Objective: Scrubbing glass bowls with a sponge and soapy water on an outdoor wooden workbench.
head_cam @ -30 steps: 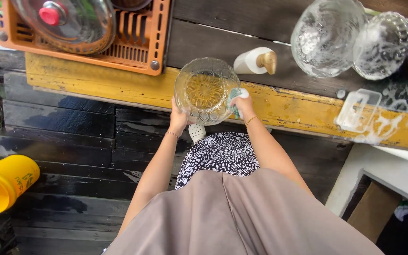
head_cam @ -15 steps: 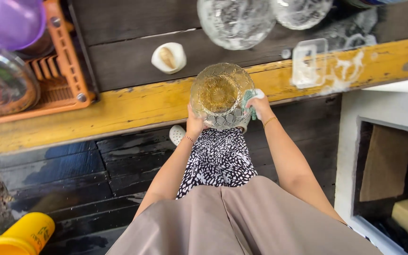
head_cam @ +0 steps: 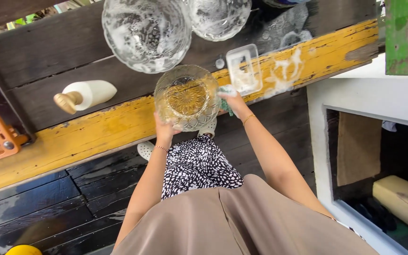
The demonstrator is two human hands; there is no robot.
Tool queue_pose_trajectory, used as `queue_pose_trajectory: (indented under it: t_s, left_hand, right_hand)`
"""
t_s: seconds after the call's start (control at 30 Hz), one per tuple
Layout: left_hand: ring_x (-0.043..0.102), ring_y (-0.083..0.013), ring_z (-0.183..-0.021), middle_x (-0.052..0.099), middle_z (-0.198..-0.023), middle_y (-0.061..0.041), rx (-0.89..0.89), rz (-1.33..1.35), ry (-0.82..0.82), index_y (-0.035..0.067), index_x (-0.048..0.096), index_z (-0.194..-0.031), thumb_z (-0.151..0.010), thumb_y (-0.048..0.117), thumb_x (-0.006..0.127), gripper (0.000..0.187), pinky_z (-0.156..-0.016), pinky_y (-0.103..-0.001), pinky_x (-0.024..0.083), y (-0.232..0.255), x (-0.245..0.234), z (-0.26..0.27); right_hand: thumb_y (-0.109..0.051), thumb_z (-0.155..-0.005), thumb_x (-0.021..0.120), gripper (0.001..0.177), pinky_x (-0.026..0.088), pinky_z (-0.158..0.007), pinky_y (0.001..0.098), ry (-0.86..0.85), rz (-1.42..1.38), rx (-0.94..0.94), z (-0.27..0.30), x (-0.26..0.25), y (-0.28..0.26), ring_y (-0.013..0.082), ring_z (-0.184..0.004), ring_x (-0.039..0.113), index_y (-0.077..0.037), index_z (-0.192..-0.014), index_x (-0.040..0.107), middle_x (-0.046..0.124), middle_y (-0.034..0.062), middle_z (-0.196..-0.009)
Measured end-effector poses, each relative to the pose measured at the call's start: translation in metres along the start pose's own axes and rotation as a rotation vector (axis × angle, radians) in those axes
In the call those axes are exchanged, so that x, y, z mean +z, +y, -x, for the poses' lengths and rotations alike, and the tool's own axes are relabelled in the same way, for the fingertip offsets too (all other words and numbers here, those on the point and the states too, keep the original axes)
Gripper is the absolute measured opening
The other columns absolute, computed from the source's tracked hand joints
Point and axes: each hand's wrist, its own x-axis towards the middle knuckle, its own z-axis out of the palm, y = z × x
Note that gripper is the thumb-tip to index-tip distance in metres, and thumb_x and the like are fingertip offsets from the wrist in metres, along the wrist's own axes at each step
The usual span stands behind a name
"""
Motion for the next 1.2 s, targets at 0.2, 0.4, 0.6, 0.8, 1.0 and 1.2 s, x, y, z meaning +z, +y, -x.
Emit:
queue_pose_trajectory:
  t_s: [0.2, 0.4, 0.6, 0.8, 1.0, 1.2]
  left_hand:
    - [0.063, -0.0587, -0.104, 0.032, -0.158, -0.026, -0.017, -0.01, 0.069, 0.03, 0.006, -0.162, -0.093, -0.01, 0.045, 0.088, -0.072, -0.063, 0.063, 0.001, 0.01, 0.004]
    - [0.065, -0.0539, -0.102, 0.053, -0.141, -0.026, -0.024, -0.004, 0.06, 0.025, 0.024, -0.155, -0.093, -0.01, 0.042, 0.074, -0.075, -0.062, 0.06, 0.015, 0.015, 0.01]
    - [0.076, -0.037, -0.082, 0.065, -0.127, -0.022, -0.06, -0.012, 0.048, 0.031, 0.036, -0.152, -0.094, -0.008, 0.044, 0.07, -0.064, -0.045, 0.07, 0.011, 0.017, -0.001]
    - [0.072, -0.0416, -0.098, 0.062, -0.131, -0.023, -0.112, -0.077, 0.069, 0.026, 0.037, -0.152, -0.096, -0.007, 0.045, 0.065, -0.075, -0.051, 0.066, 0.026, 0.022, 0.007]
    - [0.068, -0.0436, -0.107, 0.056, -0.139, -0.024, -0.121, -0.039, 0.097, 0.021, 0.037, -0.153, -0.099, -0.007, 0.044, 0.061, -0.083, -0.051, 0.064, 0.029, 0.029, 0.014]
    - [0.068, -0.0464, -0.105, 0.056, -0.139, -0.023, -0.104, 0.071, 0.066, 0.026, 0.045, -0.149, -0.096, -0.005, 0.05, 0.062, -0.072, -0.06, 0.064, 0.009, 0.013, -0.006]
  right_hand:
    - [-0.008, -0.085, 0.047, 0.063, 0.034, -0.119, 0.0538, 0.031, 0.358, -0.398, -0.018, -0.059, -0.068, 0.0511, -0.134, 0.045, 0.009, -0.145, 0.039, 0.049, 0.0345, -0.136]
    - [-0.002, -0.095, 0.056, 0.069, 0.043, -0.119, 0.0408, 0.02, 1.219, -0.553, -0.065, -0.048, -0.085, 0.0474, -0.15, 0.006, -0.012, -0.158, 0.029, 0.028, 0.0297, -0.152]
    - [-0.027, -0.087, 0.078, 0.06, 0.058, -0.093, 0.0512, -0.023, 1.21, -0.39, -0.081, -0.071, -0.067, 0.0452, -0.108, 0.069, -0.019, -0.14, 0.051, 0.069, 0.0263, -0.11]
    - [-0.036, -0.057, 0.101, 0.083, 0.049, -0.101, 0.0569, 0.049, 0.657, -0.484, -0.105, -0.093, -0.039, 0.0476, -0.112, 0.065, -0.015, -0.115, 0.045, 0.066, 0.0244, -0.112]
    - [-0.032, -0.095, 0.064, 0.05, 0.028, -0.119, 0.0634, -0.101, 1.231, -0.623, -0.117, -0.1, 0.018, 0.0473, -0.119, 0.063, -0.009, -0.137, 0.046, 0.053, 0.0296, -0.14]
    - [-0.036, -0.104, 0.055, 0.046, 0.056, -0.094, 0.0506, -0.059, 1.331, -0.398, 0.004, -0.066, -0.112, 0.0391, -0.098, 0.072, 0.008, -0.107, 0.07, 0.072, 0.0292, -0.097]
